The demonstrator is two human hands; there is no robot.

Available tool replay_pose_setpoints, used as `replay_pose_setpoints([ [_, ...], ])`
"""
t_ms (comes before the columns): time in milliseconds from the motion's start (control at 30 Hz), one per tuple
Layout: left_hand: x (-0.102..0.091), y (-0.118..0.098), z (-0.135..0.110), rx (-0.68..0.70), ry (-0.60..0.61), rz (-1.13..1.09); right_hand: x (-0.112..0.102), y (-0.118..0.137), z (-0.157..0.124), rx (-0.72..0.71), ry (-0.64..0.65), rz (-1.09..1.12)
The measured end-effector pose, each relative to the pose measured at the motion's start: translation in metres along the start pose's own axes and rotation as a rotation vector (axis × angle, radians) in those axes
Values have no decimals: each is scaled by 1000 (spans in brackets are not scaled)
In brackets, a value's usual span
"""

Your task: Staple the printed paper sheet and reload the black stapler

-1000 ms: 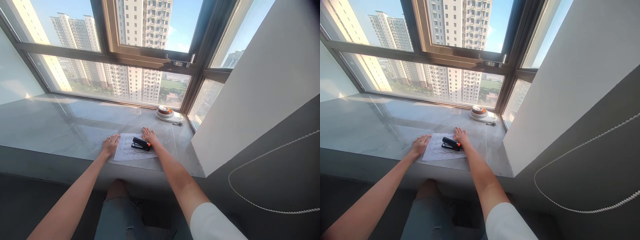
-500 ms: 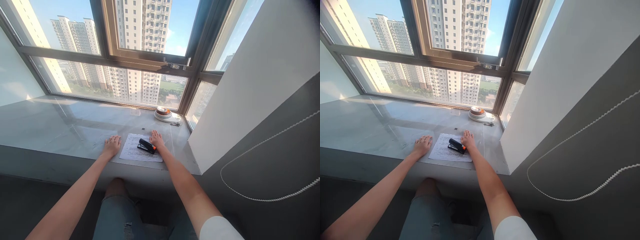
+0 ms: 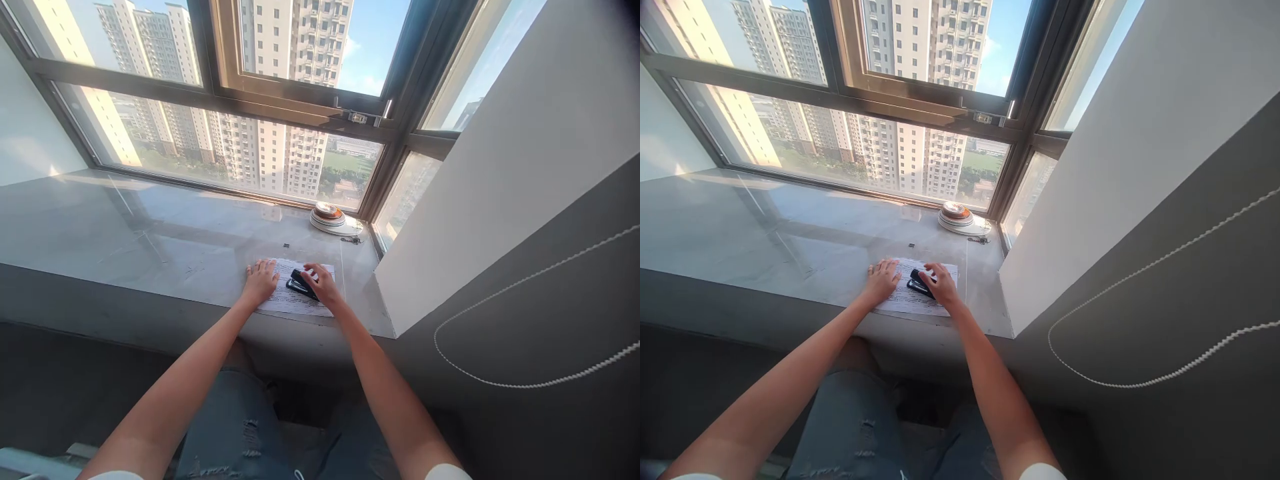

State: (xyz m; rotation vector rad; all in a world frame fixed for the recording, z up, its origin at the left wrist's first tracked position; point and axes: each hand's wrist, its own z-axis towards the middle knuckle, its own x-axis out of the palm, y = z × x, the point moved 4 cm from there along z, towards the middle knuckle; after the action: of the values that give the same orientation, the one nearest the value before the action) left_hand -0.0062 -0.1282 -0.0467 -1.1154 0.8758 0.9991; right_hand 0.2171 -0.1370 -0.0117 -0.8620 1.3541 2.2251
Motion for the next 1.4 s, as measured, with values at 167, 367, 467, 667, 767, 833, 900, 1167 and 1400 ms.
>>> replay_pose_setpoints([
  [167, -10, -4, -4, 35, -16, -49, -2, 7, -15, 39, 4, -203],
  [367, -20, -13, -7, 139, -54, -98, -81, -56, -25, 259, -315, -405],
  [467, -20, -16, -9, 165, -70, -94, -99, -78, -29, 283, -222, -431],
  [667, -21, -13, -11, 181, -97, -225, -98, -81, -30, 227, -96, -355],
  [767, -25, -9, -9, 168, -143, -313, -99, -81, -30, 217, -82, -331],
  [833, -25, -5, -7, 157, -152, -378, -100, -82, -30, 200, -71, -314],
  [900, -24, -3, -5, 147, -143, -423, -101, -82, -30, 178, -52, -285],
  [1167, -22, -3, -4, 110, -98, -466, -98, -65, -25, 161, -10, -155],
  [1400, -23, -1, -3, 88, -90, -525, -101, -63, 3, 360, -110, -130],
])
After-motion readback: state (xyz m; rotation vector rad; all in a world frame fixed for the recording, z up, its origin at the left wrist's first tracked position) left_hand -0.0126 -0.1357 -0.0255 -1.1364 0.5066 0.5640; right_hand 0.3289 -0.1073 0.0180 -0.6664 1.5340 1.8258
